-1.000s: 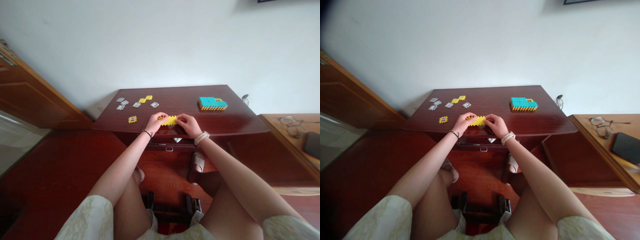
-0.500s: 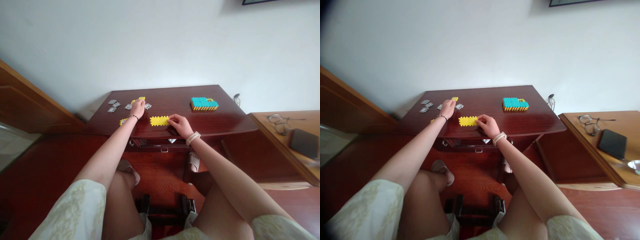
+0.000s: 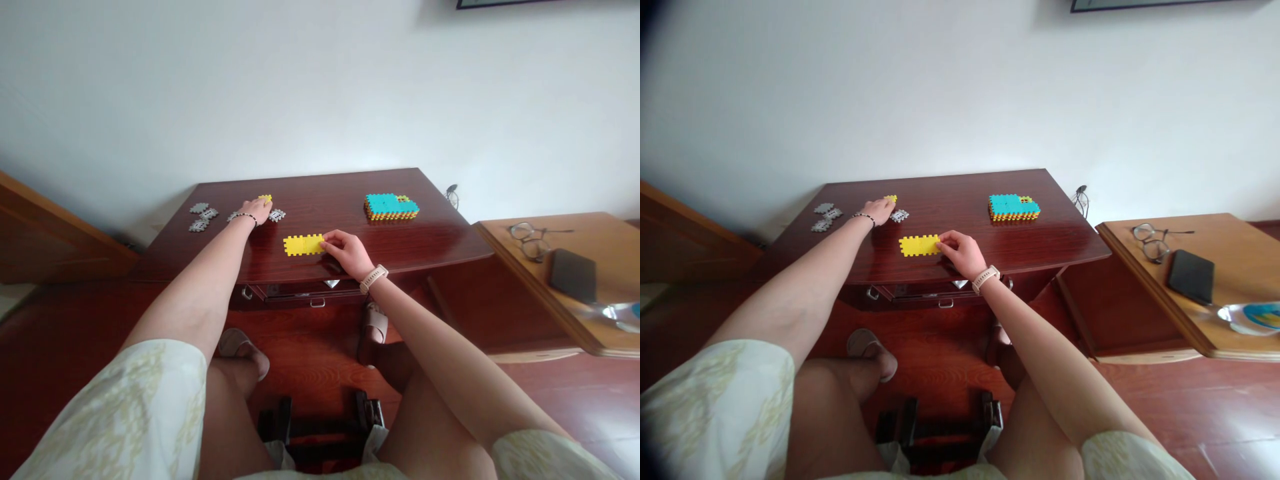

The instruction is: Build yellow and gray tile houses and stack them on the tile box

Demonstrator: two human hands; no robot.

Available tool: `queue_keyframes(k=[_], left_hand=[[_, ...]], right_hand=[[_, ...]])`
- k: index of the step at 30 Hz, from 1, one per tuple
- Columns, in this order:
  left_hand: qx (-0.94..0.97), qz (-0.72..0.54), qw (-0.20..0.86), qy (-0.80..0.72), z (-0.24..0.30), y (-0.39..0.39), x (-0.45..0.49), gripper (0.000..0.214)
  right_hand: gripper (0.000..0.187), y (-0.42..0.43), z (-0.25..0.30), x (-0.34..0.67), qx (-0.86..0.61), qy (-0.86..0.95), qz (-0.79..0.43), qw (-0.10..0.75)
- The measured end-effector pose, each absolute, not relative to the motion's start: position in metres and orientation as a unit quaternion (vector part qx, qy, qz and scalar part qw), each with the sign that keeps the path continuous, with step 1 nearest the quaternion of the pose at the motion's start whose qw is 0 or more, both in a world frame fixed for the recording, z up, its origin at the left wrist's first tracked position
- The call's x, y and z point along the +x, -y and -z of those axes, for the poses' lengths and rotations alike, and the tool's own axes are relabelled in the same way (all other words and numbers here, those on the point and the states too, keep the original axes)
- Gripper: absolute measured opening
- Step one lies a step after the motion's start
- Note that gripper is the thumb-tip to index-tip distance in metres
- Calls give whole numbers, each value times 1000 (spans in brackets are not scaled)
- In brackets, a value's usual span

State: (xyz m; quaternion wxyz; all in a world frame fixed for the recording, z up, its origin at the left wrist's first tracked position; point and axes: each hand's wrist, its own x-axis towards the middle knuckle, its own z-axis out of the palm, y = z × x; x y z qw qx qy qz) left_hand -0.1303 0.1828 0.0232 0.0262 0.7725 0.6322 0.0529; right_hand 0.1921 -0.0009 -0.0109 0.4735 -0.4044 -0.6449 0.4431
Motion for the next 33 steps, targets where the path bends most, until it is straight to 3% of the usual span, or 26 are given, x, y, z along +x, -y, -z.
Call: queue_keyframes(k=[9, 19, 33], left_hand=[[769, -39, 36, -636, -22, -148, -120, 59], [740, -169, 25, -650, -7, -64, -112, 54], [710, -269, 19, -651, 0, 35, -87, 64]], right_hand=[[36, -1, 12, 192, -393, 642, -440, 490], [45, -2, 11, 193, -401, 623, -450, 500], [44, -1, 10, 195, -442, 611, -410, 513]])
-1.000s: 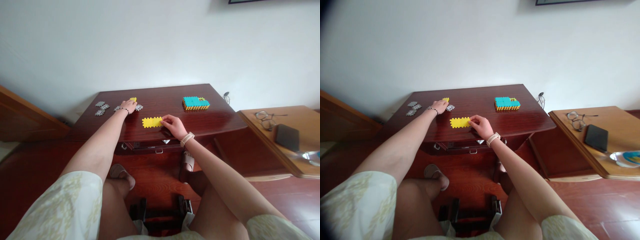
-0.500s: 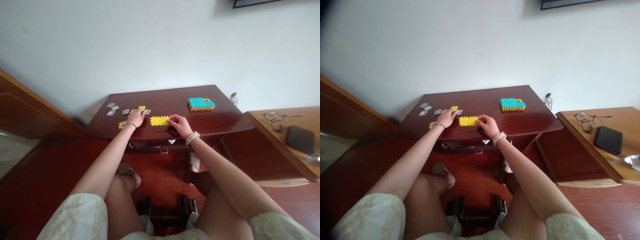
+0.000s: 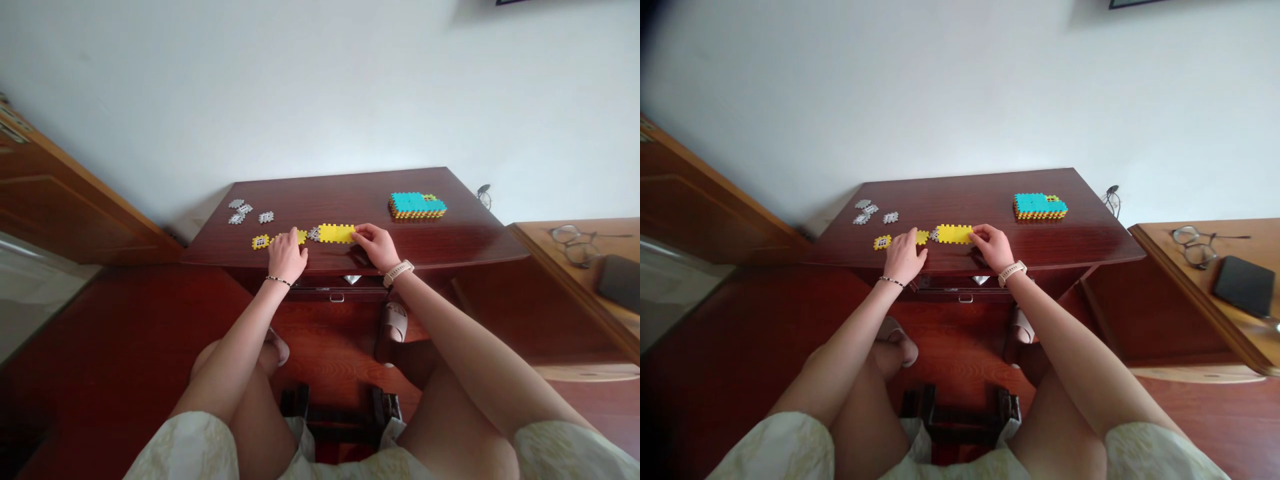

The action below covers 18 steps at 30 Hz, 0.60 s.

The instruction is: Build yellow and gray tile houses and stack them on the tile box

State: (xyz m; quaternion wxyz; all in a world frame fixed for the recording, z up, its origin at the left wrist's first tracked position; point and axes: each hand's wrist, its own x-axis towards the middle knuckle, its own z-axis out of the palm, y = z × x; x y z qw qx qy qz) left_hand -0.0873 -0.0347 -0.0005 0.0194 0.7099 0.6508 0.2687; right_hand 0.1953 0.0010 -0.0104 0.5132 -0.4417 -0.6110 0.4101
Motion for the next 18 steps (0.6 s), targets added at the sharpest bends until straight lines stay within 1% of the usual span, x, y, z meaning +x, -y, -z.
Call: queue_keyframes(k=[4, 10, 14, 18], left_hand=[[742, -244, 14, -624, -9, 27, -101, 67], [793, -163, 50, -585, -15, 12, -123, 68], [802, -183, 51, -566, -15, 7, -131, 64], [800, -227, 83, -549, -15, 5, -132, 67]], right_hand=[[49, 0, 8, 195, -438, 607, -421, 512], [52, 0, 10, 194, -435, 605, -429, 511], [51, -1, 10, 195, -433, 607, -433, 507], [51, 1, 9, 194, -437, 607, -431, 505]])
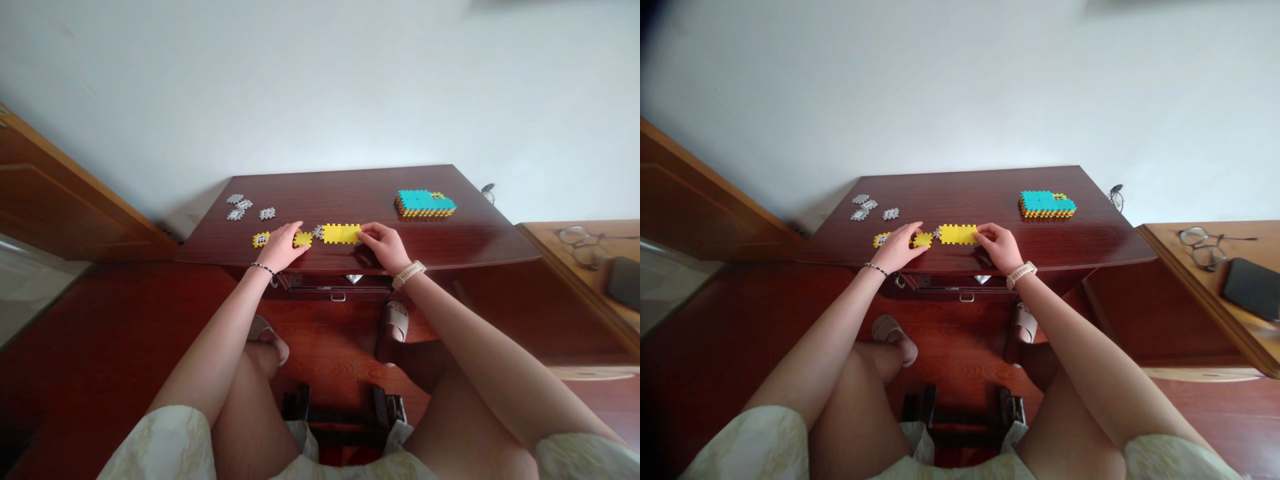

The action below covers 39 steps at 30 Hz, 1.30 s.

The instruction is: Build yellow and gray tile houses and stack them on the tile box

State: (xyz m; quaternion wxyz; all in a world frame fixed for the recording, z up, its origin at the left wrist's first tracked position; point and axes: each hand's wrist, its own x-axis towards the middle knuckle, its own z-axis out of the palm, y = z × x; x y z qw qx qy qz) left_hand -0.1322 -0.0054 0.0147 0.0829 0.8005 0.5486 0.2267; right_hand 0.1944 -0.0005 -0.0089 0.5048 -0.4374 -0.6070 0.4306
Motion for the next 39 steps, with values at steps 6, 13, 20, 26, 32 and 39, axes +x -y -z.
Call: queue_keyframes(k=[6, 13, 20, 26, 32, 39], left_hand=[[796, -300, 104, -515, -13, 11, -126, 65], [779, -337, 139, -511, -4, 13, -107, 48], [726, -392, 223, -519, -7, 12, -98, 33], [563, -514, 384, -521, 1, 8, -95, 27], [427, -579, 504, -478, 0, 13, -85, 34], [364, -610, 559, -429, -1, 21, -72, 39]], right_hand=[[52, 3, 7, 194, -440, 607, -430, 503], [49, 3, 7, 194, -443, 610, -428, 498], [49, 3, 8, 194, -442, 607, -429, 502], [51, 3, 6, 194, -443, 606, -428, 503], [52, 3, 6, 194, -444, 609, -426, 500], [49, 1, 7, 194, -447, 610, -413, 507]])
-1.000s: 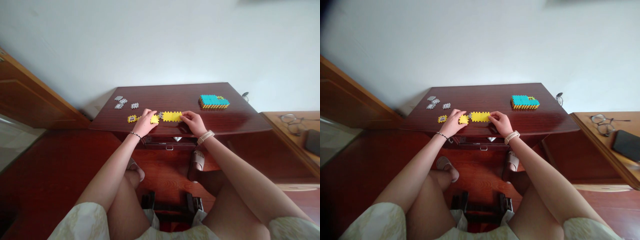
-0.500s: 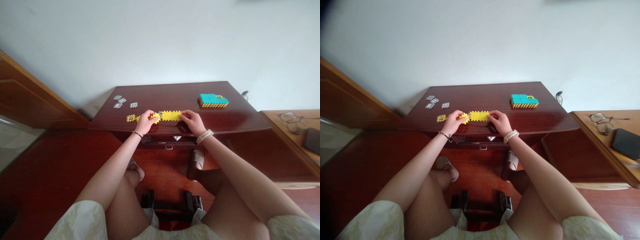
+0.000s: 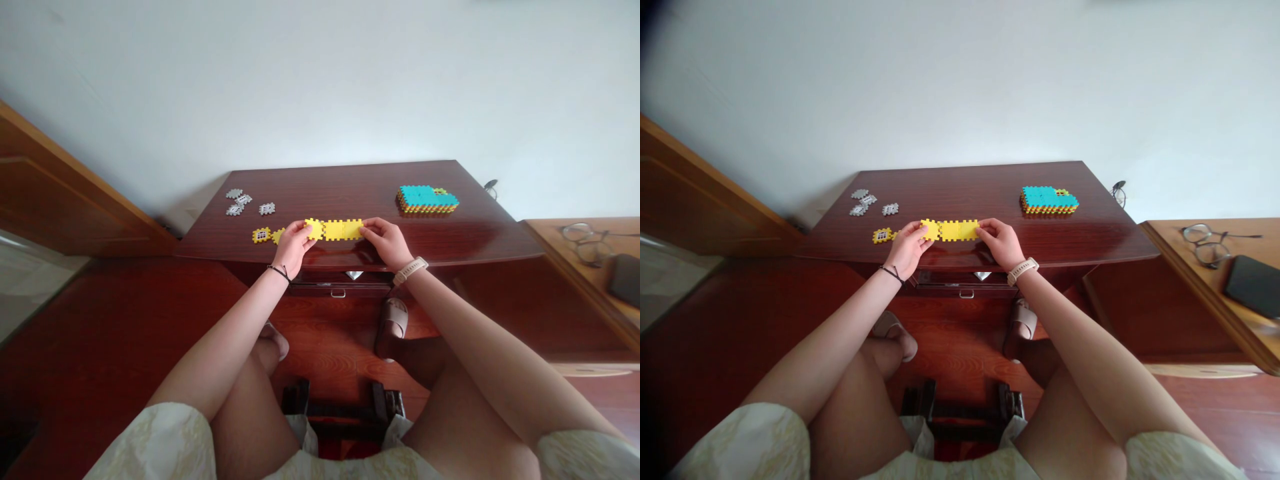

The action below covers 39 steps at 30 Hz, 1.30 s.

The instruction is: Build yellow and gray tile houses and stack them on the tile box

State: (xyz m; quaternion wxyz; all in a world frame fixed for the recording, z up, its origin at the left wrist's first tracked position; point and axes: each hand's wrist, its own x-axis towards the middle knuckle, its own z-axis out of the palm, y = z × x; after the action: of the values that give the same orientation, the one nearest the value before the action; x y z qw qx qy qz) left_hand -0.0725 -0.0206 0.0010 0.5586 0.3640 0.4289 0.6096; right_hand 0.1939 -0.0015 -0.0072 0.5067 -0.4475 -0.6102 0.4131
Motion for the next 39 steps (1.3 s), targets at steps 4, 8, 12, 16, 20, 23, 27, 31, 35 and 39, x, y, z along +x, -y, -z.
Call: queue_keyframes(k=[4, 8, 12, 16, 20, 23, 27, 31, 35, 39], left_hand=[[380, -613, 548, -424, 0, 25, -68, 39], [370, -622, 554, -413, 0, 26, -64, 39], [349, -632, 561, -406, 1, 26, -63, 39], [352, -634, 563, -397, 0, 26, -64, 38], [348, -634, 561, -402, -1, 27, -63, 39], [353, -631, 559, -406, -1, 27, -63, 40], [353, -633, 561, -400, -1, 27, -62, 42], [354, -627, 562, -406, -1, 27, -62, 43], [344, -626, 573, -402, -2, 26, -63, 44], [336, -625, 587, -389, -2, 26, -64, 45]], right_hand=[[49, 2, 7, 194, -452, 610, -411, 504], [51, 1, 8, 194, -452, 608, -414, 505], [52, 1, 7, 193, -452, 606, -418, 503], [52, 1, 7, 193, -452, 607, -418, 503], [52, 2, 5, 193, -451, 607, -419, 503], [51, 2, 4, 194, -452, 608, -419, 501], [51, 2, 3, 194, -450, 606, -422, 503], [52, 2, 4, 194, -450, 606, -422, 503], [51, 2, 4, 194, -447, 603, -425, 506], [49, 2, 4, 194, -445, 605, -423, 508]])
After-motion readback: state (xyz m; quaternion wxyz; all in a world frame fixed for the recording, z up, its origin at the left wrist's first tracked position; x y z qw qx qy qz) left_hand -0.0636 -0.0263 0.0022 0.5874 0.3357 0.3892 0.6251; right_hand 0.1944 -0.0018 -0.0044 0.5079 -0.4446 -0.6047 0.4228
